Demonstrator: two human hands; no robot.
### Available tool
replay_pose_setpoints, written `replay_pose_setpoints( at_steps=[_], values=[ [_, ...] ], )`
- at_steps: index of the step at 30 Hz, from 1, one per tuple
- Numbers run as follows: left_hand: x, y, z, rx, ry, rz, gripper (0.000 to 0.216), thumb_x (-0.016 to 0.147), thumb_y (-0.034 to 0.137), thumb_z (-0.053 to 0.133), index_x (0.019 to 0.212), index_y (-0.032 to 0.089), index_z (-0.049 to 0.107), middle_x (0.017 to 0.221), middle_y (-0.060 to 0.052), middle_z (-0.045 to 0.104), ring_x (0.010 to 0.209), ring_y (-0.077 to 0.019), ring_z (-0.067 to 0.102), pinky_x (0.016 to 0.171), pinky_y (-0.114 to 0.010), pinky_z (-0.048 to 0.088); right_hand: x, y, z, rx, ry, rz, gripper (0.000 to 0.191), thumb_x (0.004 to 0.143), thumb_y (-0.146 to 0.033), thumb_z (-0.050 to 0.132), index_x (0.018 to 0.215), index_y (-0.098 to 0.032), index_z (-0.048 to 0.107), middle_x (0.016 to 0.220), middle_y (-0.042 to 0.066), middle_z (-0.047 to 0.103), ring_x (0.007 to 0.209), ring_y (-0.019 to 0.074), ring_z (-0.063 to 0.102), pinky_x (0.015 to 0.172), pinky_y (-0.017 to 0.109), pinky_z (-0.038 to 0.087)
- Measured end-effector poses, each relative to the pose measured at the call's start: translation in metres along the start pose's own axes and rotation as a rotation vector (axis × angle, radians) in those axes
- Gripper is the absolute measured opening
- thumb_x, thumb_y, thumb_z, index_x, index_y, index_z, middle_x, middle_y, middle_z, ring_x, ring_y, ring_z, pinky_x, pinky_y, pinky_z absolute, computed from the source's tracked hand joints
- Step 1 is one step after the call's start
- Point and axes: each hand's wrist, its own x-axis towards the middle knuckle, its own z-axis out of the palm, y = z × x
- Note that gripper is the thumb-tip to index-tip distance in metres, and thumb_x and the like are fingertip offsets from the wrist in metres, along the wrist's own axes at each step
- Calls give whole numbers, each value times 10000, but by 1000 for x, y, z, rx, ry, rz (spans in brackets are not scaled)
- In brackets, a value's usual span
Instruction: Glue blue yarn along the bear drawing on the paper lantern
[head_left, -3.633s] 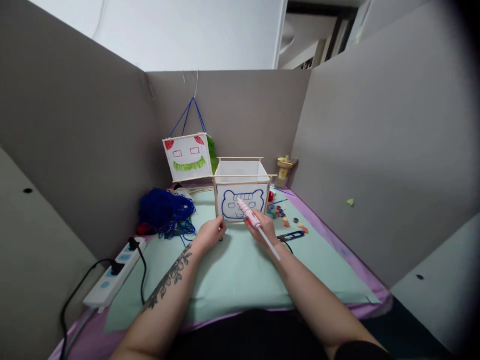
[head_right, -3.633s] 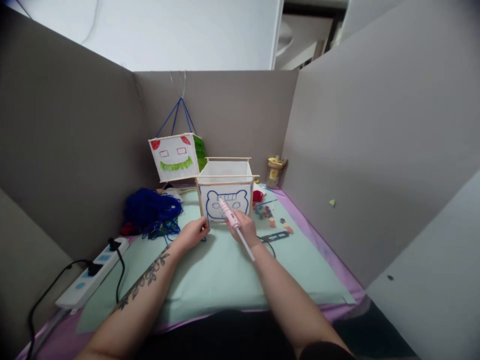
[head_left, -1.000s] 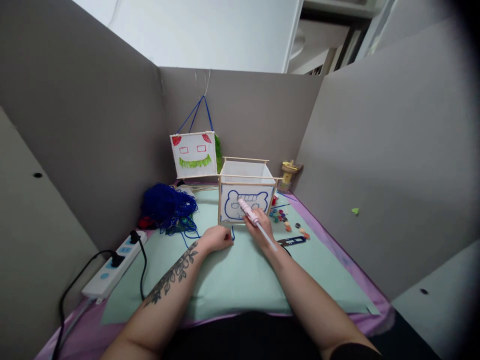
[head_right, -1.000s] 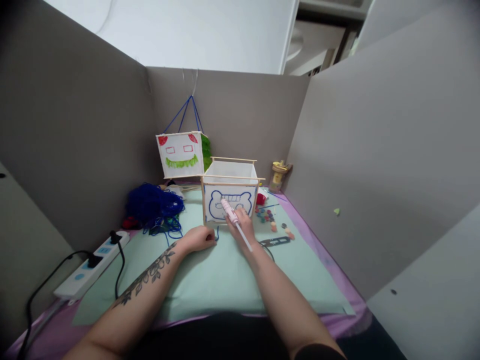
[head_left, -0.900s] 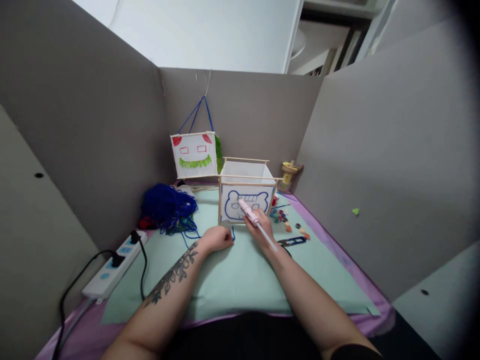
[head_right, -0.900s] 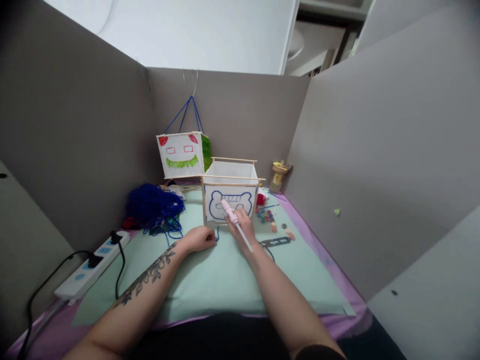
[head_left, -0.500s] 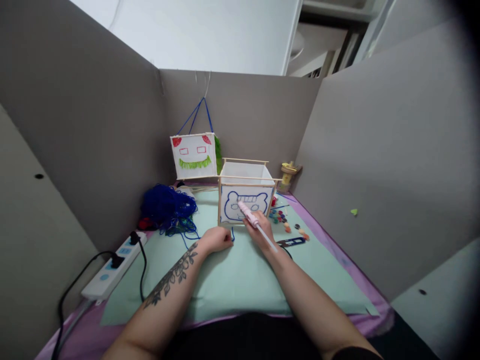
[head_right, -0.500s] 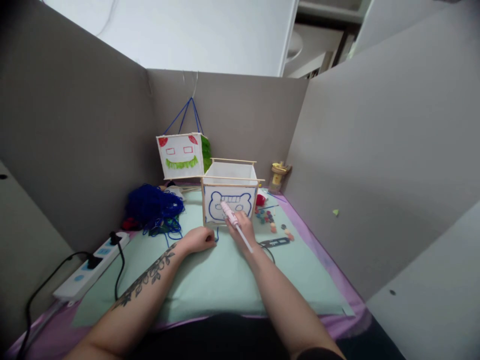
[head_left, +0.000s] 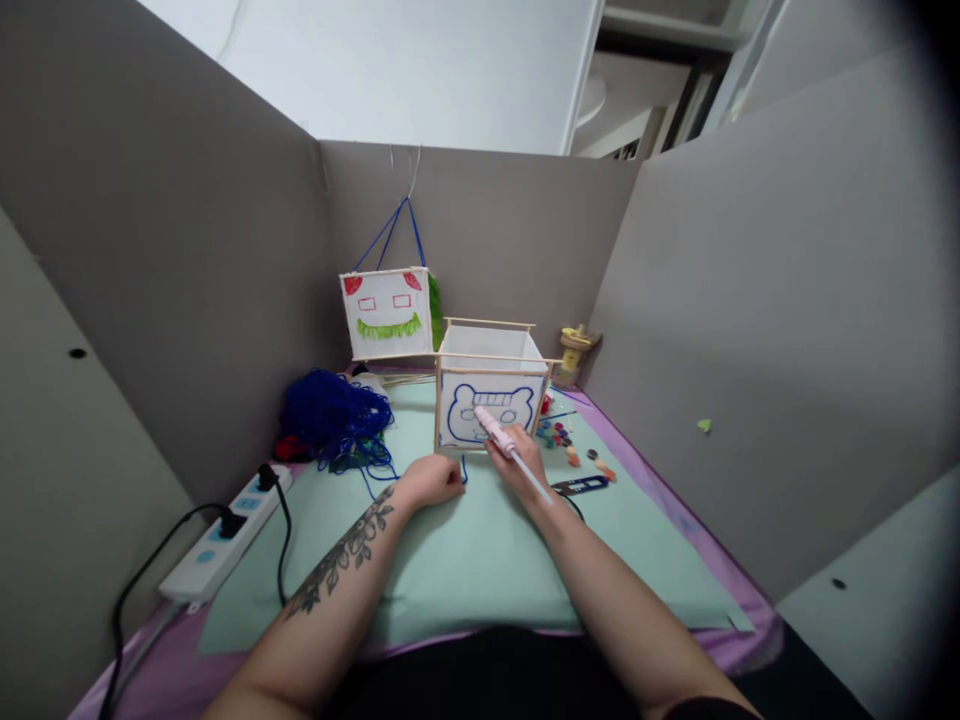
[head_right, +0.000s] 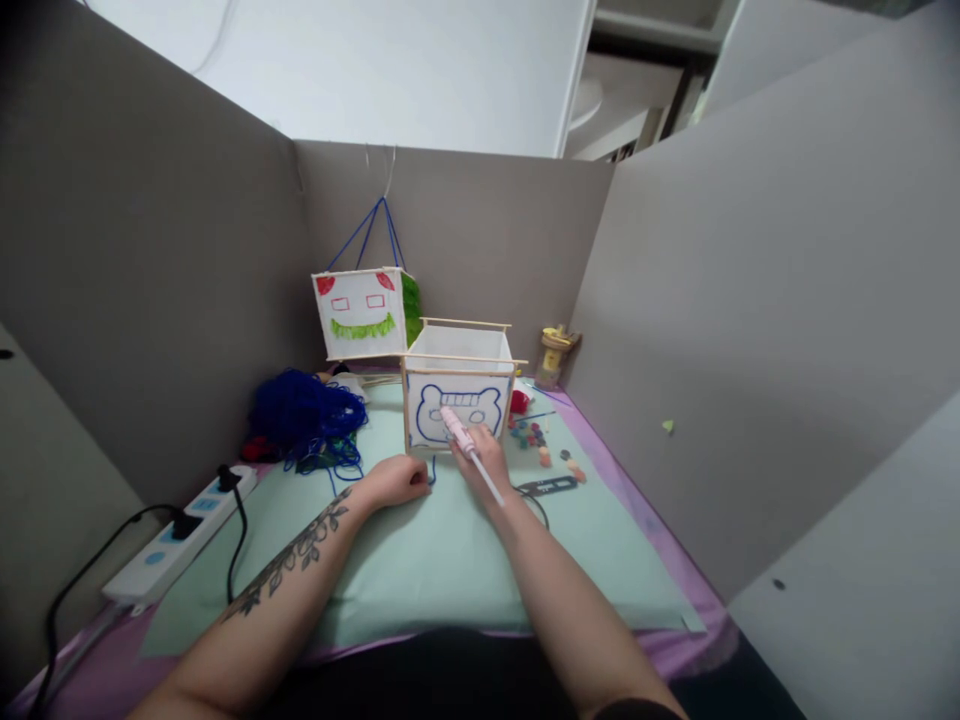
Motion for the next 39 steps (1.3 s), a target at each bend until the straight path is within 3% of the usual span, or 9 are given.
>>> replay_pose_setpoints(
  at_steps=[39],
  values=[
    [-2,1,-3,-10,-6,-2,178,776,360,555,774,215,660,792,-26,694,732,-176,601,589,-247,364,-7,10,-17,68,39,145,210,853,-372,555,739,-196,567,745,37,578,712,189,586,671,294,472]
  ],
)
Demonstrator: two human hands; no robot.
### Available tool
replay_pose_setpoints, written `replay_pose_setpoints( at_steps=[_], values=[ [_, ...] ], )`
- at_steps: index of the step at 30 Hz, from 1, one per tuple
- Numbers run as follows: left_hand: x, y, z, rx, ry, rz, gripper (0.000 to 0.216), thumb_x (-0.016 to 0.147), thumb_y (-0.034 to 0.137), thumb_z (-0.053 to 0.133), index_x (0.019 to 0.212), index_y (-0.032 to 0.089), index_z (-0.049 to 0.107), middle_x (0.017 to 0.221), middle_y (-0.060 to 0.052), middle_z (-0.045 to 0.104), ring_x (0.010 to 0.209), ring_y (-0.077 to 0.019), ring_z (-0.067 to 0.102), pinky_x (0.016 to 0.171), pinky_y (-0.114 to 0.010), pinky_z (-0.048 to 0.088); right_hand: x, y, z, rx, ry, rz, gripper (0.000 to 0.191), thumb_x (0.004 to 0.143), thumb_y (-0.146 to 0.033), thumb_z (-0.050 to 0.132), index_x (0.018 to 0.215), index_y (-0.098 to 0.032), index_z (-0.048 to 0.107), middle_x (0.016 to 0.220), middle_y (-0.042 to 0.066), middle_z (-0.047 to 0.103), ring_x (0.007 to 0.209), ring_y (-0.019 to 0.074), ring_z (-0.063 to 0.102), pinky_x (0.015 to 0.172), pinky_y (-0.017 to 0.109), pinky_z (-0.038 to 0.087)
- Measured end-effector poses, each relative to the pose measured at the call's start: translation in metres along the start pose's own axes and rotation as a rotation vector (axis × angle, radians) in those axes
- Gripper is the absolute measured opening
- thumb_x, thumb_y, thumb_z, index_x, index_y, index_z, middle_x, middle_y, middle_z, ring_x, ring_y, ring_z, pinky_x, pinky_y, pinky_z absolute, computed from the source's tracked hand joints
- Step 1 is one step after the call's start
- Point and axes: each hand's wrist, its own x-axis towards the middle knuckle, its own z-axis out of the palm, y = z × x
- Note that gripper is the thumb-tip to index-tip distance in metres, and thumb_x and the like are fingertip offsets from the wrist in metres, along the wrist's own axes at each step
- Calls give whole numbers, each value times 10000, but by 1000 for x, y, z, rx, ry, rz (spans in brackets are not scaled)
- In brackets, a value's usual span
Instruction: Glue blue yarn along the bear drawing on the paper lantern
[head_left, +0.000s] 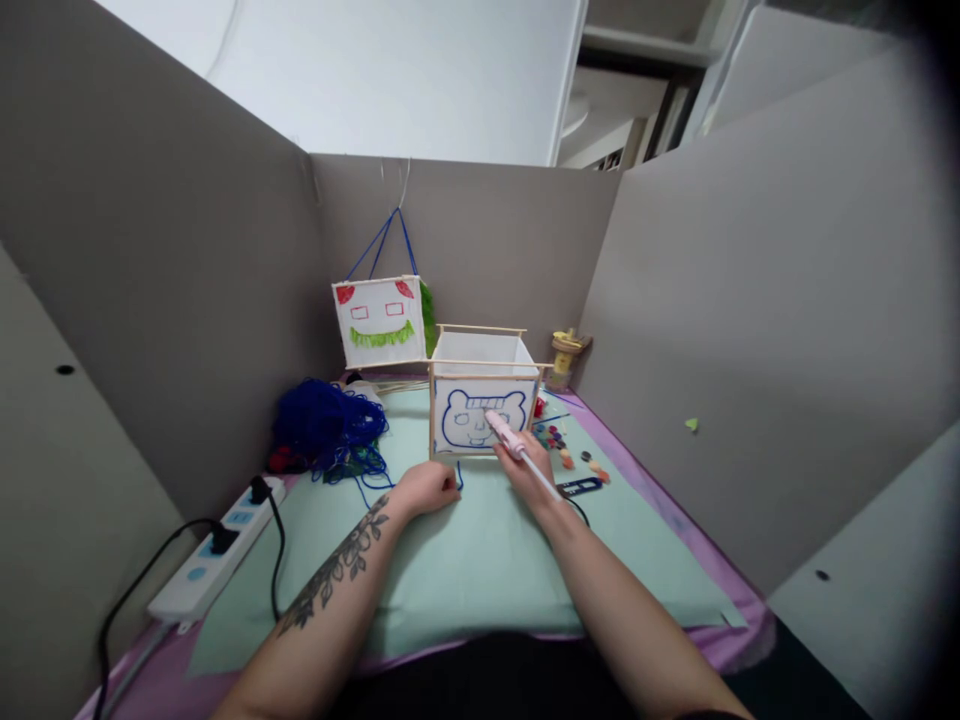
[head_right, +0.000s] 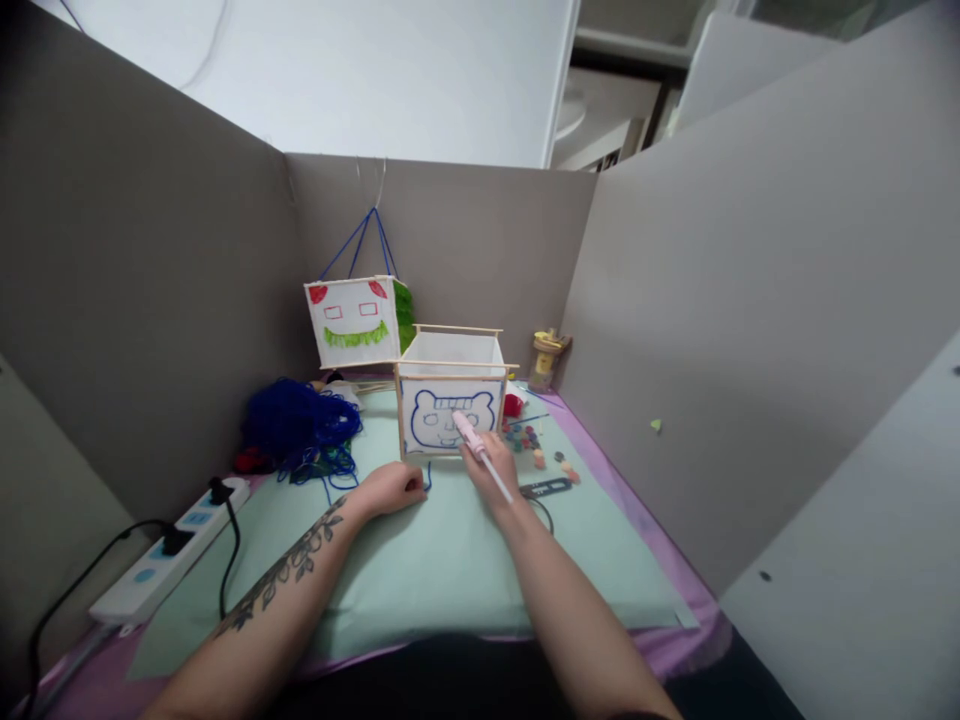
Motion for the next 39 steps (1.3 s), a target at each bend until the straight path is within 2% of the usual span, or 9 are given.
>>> replay_pose_setpoints(
  at_steps=[13,27,39],
  values=[
    [2,-3,4,-18,18,-2,167,770,345,555,766,211,655,781,-22,690,729,-170,597,571,-245,332,-1,-1,-4,-11,31,109,257,823,-412,553,684,-196,563,713,29,577,660,168,570,647,270,458],
    [3,-4,5,-15,9,-11,166,771,347,563,775,212,660,788,-21,687,732,-168,593,583,-240,343,1,-4,-12,-36,21,206,242,793,-407,566,682,-192,581,714,30,575,690,172,580,661,266,453],
    [3,-5,6,-22,17,-12,175,768,367,565,771,217,655,792,-21,686,737,-171,592,585,-245,346,2,0,-11,-102,58,276,249,780,-402,575,789,-175,677,739,58,626,708,190,600,669,272,466]
  ],
)
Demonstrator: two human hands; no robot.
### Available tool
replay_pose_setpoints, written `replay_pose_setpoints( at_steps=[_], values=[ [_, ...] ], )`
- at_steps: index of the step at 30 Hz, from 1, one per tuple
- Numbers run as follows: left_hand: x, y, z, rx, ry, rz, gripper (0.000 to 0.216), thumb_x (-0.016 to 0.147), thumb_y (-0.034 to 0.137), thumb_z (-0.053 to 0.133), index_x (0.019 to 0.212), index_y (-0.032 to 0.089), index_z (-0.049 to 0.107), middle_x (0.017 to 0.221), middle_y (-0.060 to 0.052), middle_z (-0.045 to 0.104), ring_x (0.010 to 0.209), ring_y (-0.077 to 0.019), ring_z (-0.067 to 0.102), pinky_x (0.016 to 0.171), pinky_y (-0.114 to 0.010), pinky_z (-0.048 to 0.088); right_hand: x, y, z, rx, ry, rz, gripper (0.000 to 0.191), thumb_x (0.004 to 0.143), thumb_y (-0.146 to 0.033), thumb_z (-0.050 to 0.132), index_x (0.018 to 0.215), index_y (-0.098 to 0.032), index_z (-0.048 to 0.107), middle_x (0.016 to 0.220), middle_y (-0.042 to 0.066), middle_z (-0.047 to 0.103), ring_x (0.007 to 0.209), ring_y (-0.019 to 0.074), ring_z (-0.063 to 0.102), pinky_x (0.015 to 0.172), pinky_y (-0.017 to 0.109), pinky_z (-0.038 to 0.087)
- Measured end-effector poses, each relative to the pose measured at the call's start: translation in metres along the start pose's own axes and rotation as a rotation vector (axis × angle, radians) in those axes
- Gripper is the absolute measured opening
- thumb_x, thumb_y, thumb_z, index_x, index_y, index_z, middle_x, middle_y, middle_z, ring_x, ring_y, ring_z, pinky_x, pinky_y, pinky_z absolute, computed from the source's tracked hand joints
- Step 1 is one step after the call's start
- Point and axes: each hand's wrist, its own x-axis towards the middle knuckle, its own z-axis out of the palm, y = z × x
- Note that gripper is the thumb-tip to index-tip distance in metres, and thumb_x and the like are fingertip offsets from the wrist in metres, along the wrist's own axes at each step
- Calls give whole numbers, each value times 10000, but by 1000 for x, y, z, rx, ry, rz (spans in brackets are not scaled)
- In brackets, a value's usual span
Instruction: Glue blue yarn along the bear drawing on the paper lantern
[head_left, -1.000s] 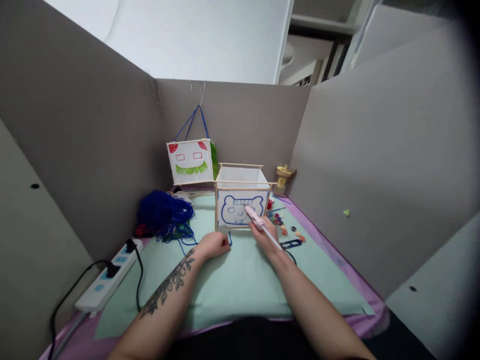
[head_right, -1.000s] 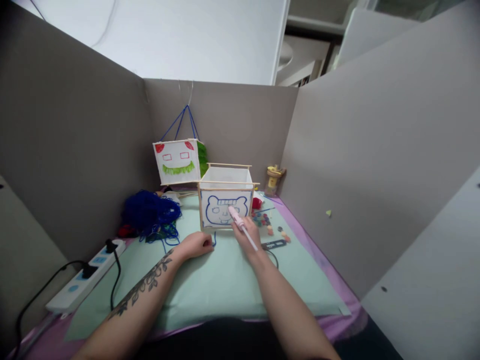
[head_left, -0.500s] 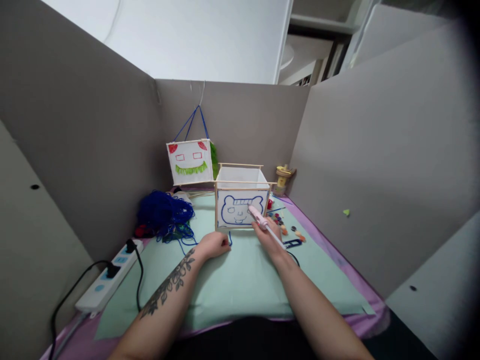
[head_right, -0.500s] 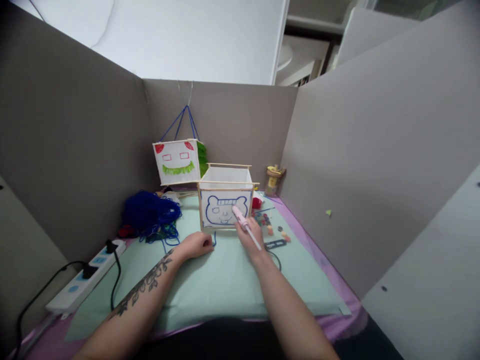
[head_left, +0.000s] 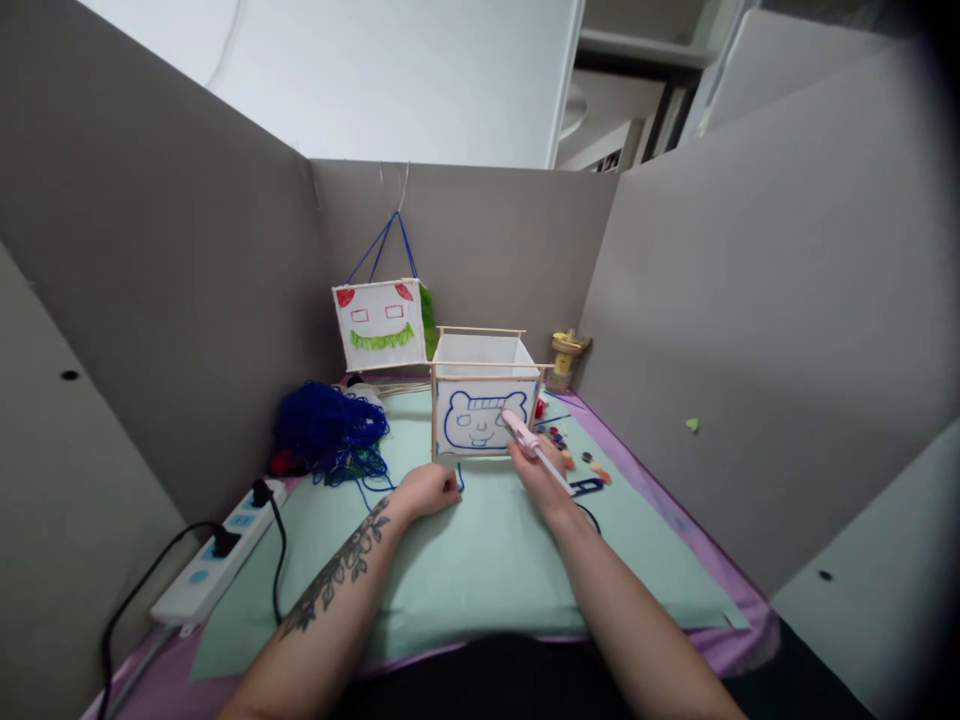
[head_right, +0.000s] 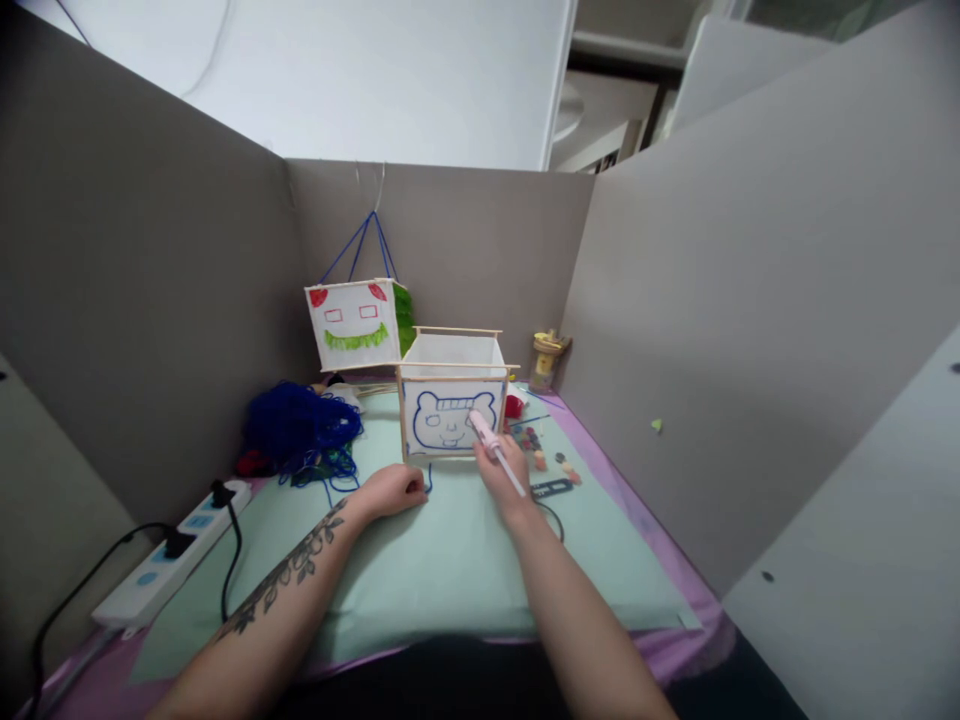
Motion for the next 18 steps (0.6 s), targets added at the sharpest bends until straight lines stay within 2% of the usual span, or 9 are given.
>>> replay_pose_setpoints(
  at_steps=[6,13,18],
  values=[
    [0,-1,1,-3,-1,1,170,764,361,567,772,217,657,798,-20,688,739,-167,592,593,-240,353,-1,2,0,-25,26,-22,255,791,-416,562,713,-186,639,712,44,602,676,175,584,642,261,453],
    [-1,1,-2,3,-10,-5,173,773,360,562,772,213,653,803,-20,687,755,-168,602,590,-241,358,0,7,0,-52,148,-52,279,782,-460,566,699,-194,591,737,52,612,681,181,583,646,268,444],
    [-2,3,-4,-2,-11,0,163,774,352,566,766,210,646,790,-22,682,746,-172,602,585,-246,355,2,10,2,-41,135,-22,298,782,-491,563,723,-201,603,749,64,629,694,201,590,640,282,445]
  ],
)
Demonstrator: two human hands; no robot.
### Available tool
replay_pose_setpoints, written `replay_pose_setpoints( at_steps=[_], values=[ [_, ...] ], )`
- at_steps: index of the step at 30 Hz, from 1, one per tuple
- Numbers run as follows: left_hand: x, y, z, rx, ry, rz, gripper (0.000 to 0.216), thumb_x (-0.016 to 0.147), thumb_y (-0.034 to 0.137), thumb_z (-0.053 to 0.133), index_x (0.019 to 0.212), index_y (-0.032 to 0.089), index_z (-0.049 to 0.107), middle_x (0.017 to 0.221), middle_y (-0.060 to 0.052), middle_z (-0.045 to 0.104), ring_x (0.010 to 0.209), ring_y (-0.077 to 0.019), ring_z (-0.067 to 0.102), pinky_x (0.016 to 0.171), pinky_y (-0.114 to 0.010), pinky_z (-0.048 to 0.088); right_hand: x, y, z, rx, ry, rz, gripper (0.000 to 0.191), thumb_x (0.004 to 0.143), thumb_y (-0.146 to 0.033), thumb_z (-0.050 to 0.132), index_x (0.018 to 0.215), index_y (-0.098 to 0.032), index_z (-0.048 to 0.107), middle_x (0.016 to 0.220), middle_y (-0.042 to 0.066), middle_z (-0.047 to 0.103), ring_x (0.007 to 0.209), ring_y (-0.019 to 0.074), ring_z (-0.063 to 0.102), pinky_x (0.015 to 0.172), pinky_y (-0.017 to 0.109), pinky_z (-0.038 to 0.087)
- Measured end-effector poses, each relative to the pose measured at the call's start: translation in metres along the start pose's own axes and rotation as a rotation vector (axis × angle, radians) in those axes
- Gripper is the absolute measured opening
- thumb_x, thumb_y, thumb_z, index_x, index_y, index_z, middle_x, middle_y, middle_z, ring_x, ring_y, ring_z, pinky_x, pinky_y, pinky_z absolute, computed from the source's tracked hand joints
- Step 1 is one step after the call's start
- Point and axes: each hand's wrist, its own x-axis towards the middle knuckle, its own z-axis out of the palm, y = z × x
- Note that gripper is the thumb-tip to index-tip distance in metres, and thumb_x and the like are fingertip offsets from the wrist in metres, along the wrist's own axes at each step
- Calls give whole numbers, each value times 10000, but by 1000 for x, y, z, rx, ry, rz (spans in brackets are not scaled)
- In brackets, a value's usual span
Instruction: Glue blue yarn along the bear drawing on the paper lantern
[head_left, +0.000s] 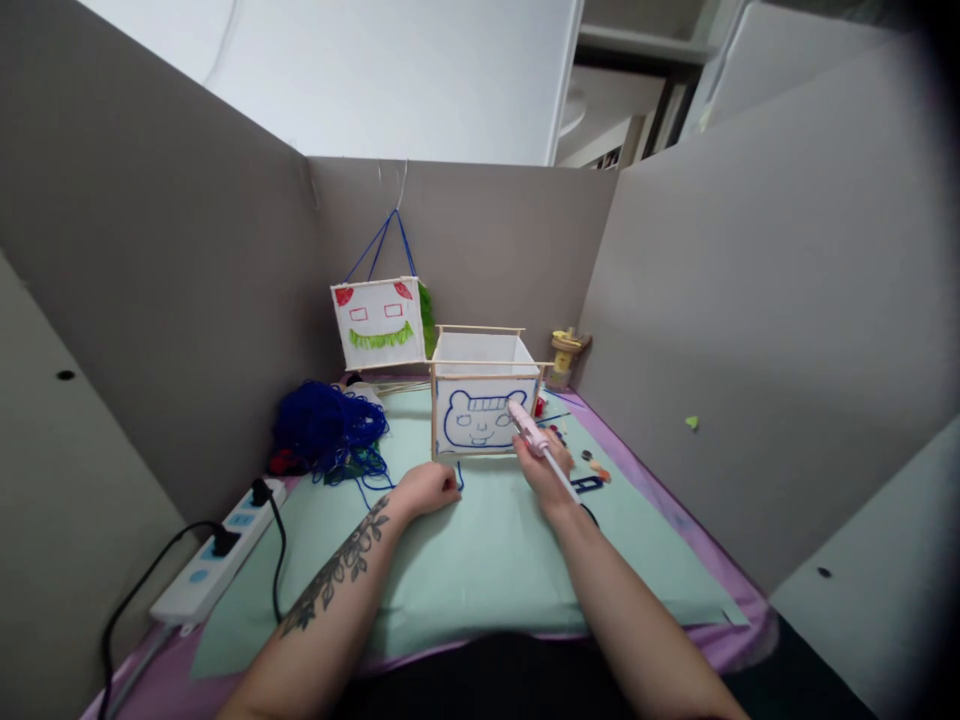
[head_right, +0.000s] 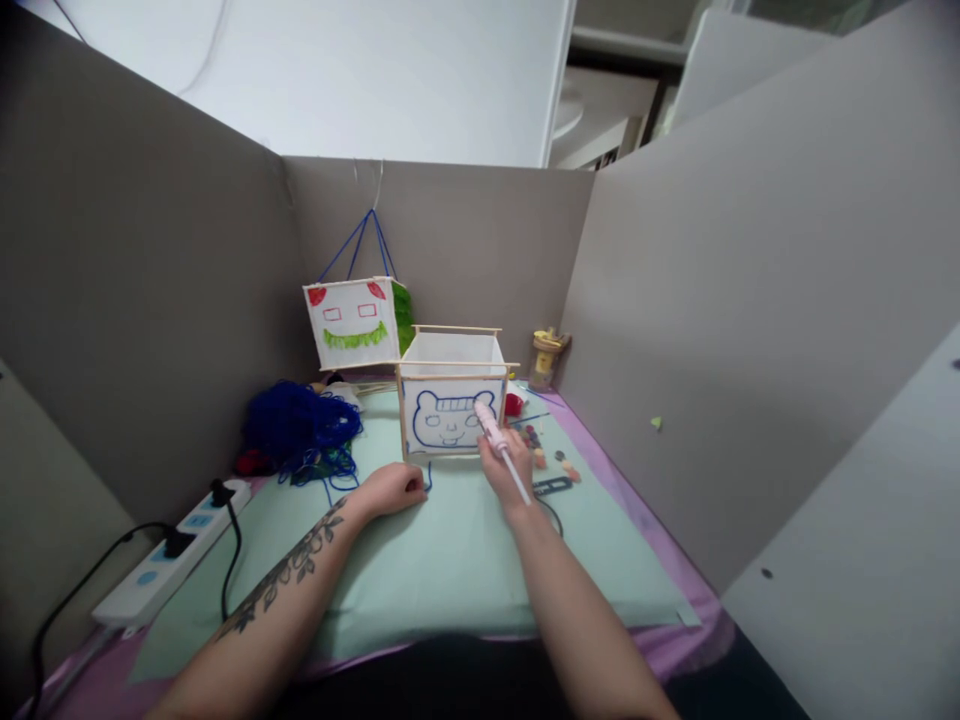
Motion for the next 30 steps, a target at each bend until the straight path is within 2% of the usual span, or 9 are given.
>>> replay_pose_setpoints(
  at_steps=[13,30],
  values=[
    [1,-2,2,4,-1,9,155,781,345,566,764,209,638,792,-23,680,748,-176,604,593,-241,362,4,3,2,79,-44,-29,308,800,-492,563,737,-192,586,770,53,618,723,191,607,681,283,461],
    [0,0,0,1,-14,-3,161,780,346,562,785,214,654,807,-25,683,759,-178,605,628,-245,392,0,1,1,47,-41,7,301,771,-494,566,685,-206,591,695,53,625,649,197,591,615,284,457]
  ],
)
